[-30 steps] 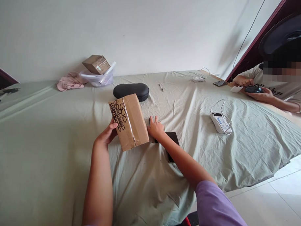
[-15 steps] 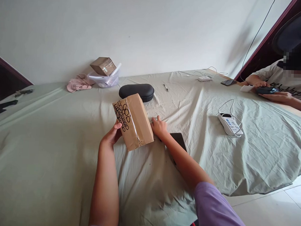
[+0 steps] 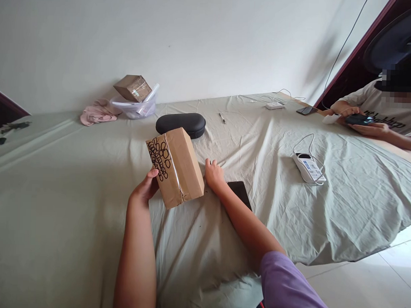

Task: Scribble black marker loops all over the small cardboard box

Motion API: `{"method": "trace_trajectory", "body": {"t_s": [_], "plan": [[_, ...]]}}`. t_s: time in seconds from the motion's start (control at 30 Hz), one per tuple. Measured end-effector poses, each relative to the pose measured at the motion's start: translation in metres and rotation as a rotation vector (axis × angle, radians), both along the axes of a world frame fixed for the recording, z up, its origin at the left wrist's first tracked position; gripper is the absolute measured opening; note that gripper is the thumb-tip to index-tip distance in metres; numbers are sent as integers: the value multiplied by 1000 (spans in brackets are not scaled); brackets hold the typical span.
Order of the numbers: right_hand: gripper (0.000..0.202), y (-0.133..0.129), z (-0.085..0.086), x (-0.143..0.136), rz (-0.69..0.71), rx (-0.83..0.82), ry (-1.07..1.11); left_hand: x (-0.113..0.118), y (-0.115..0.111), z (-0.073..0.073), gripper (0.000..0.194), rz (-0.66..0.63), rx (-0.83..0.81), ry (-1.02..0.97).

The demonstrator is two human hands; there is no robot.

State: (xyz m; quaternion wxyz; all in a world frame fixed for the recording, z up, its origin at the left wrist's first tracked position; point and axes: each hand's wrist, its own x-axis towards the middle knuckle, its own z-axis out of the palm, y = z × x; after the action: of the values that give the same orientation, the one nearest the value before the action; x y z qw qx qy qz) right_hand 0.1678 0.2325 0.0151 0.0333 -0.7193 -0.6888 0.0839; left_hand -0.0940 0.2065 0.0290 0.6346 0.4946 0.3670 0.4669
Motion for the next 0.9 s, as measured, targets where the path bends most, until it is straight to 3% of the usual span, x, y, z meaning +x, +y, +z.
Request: {"method": "trace_trajectory", "body": {"t_s": [0.2,0.37,0.67,0.9], "plan": [[58,0,6,0,-26,75,79,-1,1,-3,95,12,10,-11],[59,2,11,8,-73,353,260,0,-1,0,96,12,2,1],[47,-6,-12,2,197,468,382,-2,-1,-3,95,42,-21,5],[41,-4,-12,2,229,506,510,-3,-3,-3,91,75,-46,6]]}}
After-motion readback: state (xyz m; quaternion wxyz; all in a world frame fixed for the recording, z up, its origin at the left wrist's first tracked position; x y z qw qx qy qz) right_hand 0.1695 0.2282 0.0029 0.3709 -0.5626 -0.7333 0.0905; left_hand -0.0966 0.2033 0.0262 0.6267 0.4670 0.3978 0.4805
